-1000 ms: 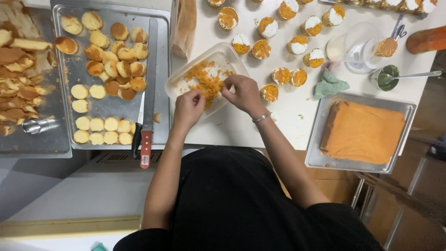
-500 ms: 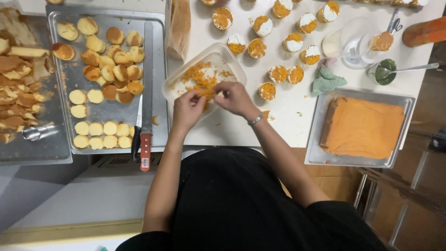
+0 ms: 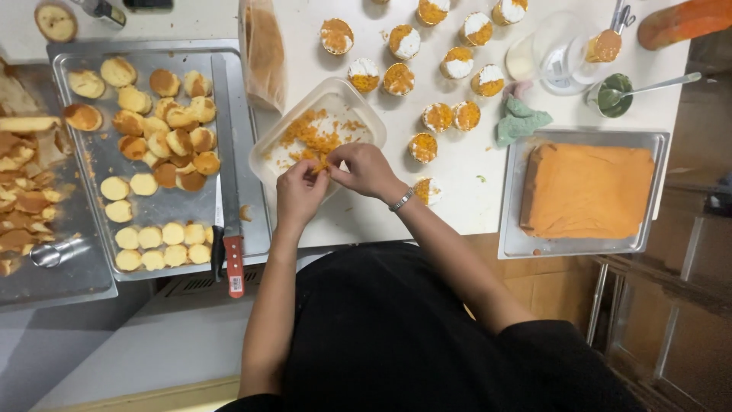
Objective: Decorating small pastries by adding orange crumbs on top of cream frosting.
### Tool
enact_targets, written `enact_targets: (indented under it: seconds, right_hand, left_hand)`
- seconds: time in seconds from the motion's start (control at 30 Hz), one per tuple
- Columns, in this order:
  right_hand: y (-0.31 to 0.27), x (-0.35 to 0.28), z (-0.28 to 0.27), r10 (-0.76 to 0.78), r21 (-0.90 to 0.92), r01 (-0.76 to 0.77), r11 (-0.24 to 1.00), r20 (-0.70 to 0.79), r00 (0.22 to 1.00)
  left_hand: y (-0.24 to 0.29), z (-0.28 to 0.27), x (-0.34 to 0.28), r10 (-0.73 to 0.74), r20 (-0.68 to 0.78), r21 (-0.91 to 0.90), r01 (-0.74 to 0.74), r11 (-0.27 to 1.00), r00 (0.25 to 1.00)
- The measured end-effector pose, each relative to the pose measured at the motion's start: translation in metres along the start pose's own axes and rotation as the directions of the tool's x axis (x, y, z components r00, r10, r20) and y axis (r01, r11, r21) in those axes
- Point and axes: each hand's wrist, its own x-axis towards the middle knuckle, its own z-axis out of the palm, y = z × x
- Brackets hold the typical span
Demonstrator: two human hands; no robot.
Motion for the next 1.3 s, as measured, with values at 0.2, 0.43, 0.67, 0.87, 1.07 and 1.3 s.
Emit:
enact_targets:
  seconds: [0.2, 0.43, 0.67, 0.87, 1.07, 1.3]
  right_hand:
    - [-0.002, 0.005, -0.022, 0.374, 0.053, -0.377, 0.925, 0.055, 0.926]
    - [-0.003, 0.003, -0.007, 0.049, -0.054, -0.049, 0.997, -0.002, 0.999]
    - [-0.001, 0.006, -0.012, 0.176, 0.069, -0.181, 0.981, 0.065, 0.982]
    - [0.000, 0.004, -0.015, 0.129, -0.009, -0.129, 0.992, 0.018, 0.991]
    - [-0.006, 0.004, -0.013, 0.090, 0.008, -0.091, 0.996, 0.038, 0.995]
    - [0.011, 0.003, -0.022, 0.271, 0.162, -0.282, 0.946, 0.082, 0.959]
  left_hand:
    - [-0.012, -0.009, 0.001, -0.060, -0.066, -0.099, 0.053, 0.994, 0.996]
    - [0.002, -0.004, 0.001, -0.014, 0.016, -0.048, 0.015, 0.999, 1.000]
    - [-0.006, -0.002, 0.000, -0.066, -0.002, -0.107, 0.066, 0.992, 0.998]
    - [-0.005, -0.005, -0.001, -0.094, 0.006, -0.023, 0.094, 0.995, 0.996]
    - [-0.004, -0.002, 0.001, -0.064, 0.007, -0.088, 0.065, 0.994, 0.998]
    - [-0.004, -0.013, 0.000, -0.091, -0.035, -0.053, 0.089, 0.995, 0.995]
